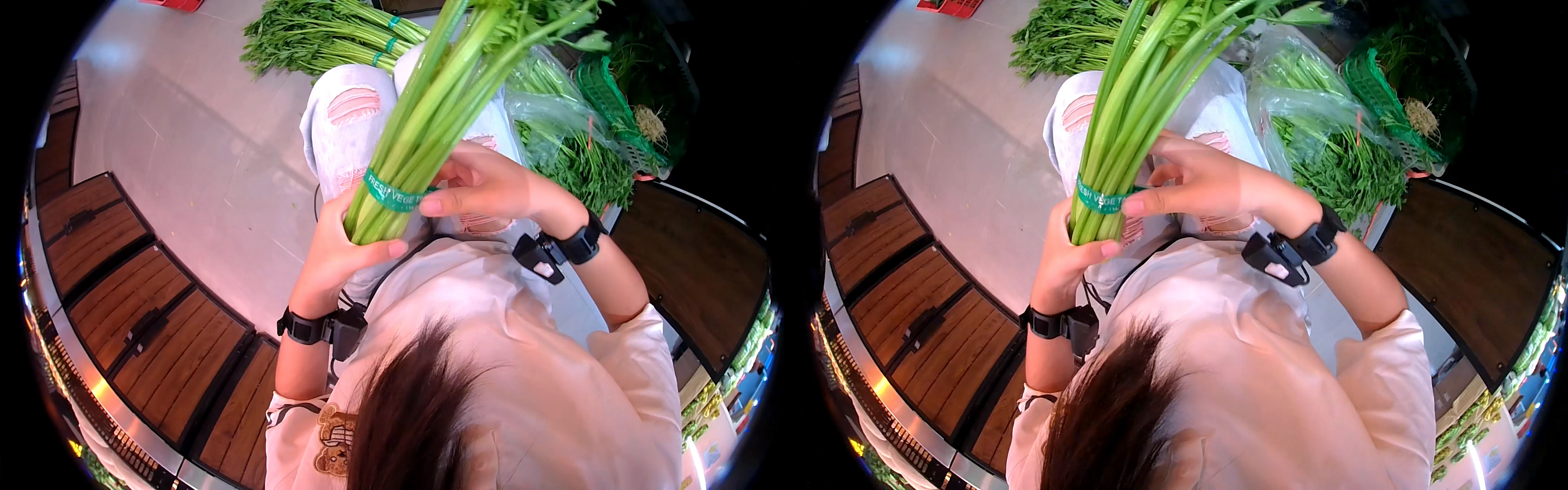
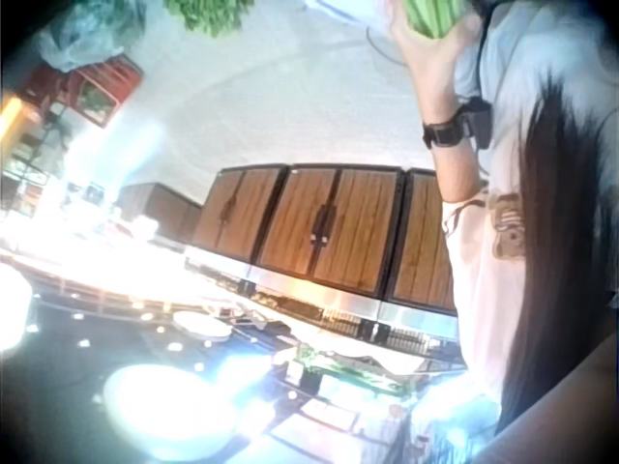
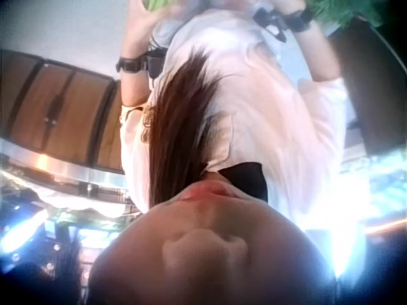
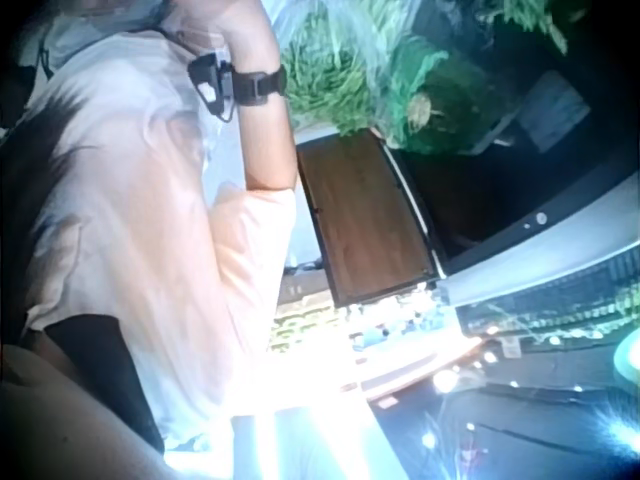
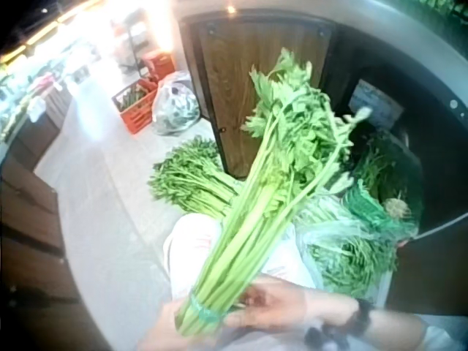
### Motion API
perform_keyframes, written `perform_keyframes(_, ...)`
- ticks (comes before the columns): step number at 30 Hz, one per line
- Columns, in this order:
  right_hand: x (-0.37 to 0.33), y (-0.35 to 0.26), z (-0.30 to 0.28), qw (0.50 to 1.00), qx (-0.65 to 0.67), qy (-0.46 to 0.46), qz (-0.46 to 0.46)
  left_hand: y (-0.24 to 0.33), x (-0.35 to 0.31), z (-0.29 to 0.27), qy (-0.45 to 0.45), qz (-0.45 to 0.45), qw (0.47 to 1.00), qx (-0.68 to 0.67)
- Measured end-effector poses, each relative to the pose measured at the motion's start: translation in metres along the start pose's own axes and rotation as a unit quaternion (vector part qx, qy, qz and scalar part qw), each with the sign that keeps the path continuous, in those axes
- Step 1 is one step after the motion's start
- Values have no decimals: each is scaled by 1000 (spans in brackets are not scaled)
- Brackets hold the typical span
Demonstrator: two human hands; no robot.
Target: The person bundles stalks of celery by hand, wrapping green adhesive tape around several stalks and pressing it to secure the bunch, then placing the finished bundles onto the floor.
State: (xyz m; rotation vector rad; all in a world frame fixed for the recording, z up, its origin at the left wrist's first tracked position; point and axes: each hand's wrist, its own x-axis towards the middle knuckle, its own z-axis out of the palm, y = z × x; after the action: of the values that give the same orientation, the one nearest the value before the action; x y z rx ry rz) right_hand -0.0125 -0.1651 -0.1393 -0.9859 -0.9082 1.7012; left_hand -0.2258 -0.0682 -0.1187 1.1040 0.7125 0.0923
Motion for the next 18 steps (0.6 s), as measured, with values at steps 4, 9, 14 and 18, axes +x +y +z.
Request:
perform_keyframes(4, 11, 4, -14, 988, -130, -74, -27, 9, -1, -7, -41, -7, 999, 14)
perform_keyframes(9, 15, -5, -11, 994, -101, -43, -29, 17, 0, -5, -49, -36, 998, -25)
perform_keyframes(14, 29, -12, -11, 997, -2, -76, -16, 23, -4, 5, 13, -30, 990, -134)
perform_keyframes(18, 39, -26, -6, 989, -15, -87, 119, 1, -16, -14, -41, -53, 961, -270)
